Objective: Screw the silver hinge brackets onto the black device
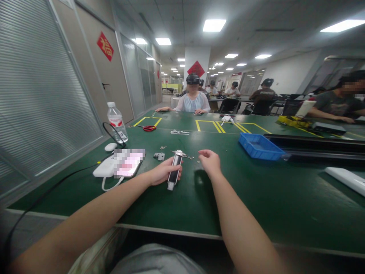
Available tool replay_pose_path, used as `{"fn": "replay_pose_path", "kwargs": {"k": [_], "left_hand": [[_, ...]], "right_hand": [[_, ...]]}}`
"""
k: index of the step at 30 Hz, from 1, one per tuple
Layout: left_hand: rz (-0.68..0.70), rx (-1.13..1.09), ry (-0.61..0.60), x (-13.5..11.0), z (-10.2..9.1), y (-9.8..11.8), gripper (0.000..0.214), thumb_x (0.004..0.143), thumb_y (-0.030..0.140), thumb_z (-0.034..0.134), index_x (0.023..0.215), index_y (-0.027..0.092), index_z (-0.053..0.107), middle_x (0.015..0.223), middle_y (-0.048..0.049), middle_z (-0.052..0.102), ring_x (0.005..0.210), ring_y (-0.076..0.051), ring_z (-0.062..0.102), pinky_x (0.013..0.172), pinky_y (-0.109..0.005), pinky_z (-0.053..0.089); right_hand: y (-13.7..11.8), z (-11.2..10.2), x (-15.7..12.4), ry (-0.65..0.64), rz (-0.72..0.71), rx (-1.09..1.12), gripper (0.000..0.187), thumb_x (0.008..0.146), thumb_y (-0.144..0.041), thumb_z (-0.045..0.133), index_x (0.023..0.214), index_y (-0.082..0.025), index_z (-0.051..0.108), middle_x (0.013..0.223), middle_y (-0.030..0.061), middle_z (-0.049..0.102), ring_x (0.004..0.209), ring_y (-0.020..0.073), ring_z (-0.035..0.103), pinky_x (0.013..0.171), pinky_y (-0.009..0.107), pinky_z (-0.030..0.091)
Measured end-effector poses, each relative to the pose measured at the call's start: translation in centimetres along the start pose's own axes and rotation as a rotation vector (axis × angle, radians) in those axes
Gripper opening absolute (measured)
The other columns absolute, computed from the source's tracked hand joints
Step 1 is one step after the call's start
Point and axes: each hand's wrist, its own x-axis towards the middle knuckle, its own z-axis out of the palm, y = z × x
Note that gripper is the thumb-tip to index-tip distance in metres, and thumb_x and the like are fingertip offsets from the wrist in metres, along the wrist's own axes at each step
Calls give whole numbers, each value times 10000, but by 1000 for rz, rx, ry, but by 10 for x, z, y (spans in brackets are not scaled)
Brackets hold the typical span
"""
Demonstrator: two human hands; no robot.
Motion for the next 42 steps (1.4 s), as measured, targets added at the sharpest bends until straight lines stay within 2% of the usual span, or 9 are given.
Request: {"fn": "replay_pose_path", "kwargs": {"k": [3,7,12,17,22,29,33,38,42], "left_hand": [[-10,-21,40,0,1,2,320,720,216,685,970,162,492,748,3,509,629,-106,534,616,-273,480],[-11,-27,66,-1,2,3,253,731,193,651,954,140,545,702,15,480,597,-94,499,605,-248,448],[14,-46,49,-1,2,2,327,683,190,703,972,127,566,727,6,526,622,-96,517,605,-226,427],[78,-74,81,2,2,-1,364,668,157,734,973,144,535,801,-9,576,668,-107,560,648,-245,458],[81,-56,103,3,1,-3,403,686,167,740,985,154,470,866,-38,595,717,-144,609,666,-300,490],[79,4,123,2,0,-3,730,618,217,804,1146,237,300,880,-35,623,720,-180,652,638,-316,500],[78,39,93,3,0,-3,724,603,244,811,1118,240,302,847,-23,622,704,-184,656,604,-295,501],[77,72,78,5,-2,-6,688,609,246,805,1082,228,305,816,-17,622,688,-173,650,577,-269,497],[90,95,77,5,-2,-8,665,614,249,800,1064,228,312,793,-5,618,677,-162,644,574,-262,496]], "right_hand": [[10,-11,9,29,4,-259,245,607,-164,575,812,-158,709,789,67,696,721,183,618,648,276,447],[17,-18,14,-29,7,-515,270,627,-168,584,852,-168,733,854,89,708,743,200,628,658,281,439],[20,-16,11,-109,-79,-668,310,713,-299,591,964,-182,732,782,76,693,692,184,613,631,272,424],[22,-11,7,-162,-229,-757,274,739,-366,603,912,-214,751,786,72,672,704,178,598,627,262,413],[19,-9,5,-175,-264,-783,194,730,-322,618,820,-210,749,758,60,656,678,166,578,602,257,395],[21,-6,5,-177,-239,-729,142,720,-277,621,775,-192,720,695,39,630,623,142,547,561,243,370],[24,-6,6,-189,-248,-735,174,734,-284,604,830,-211,729,710,35,619,634,142,543,573,244,373],[23,-5,6,-198,-254,-709,141,713,-238,598,772,-184,714,722,42,647,666,150,563,605,249,393],[19,-2,4,-179,-258,-577,127,690,-225,592,752,-173,690,725,33,662,656,142,569,631,252,416]]}}
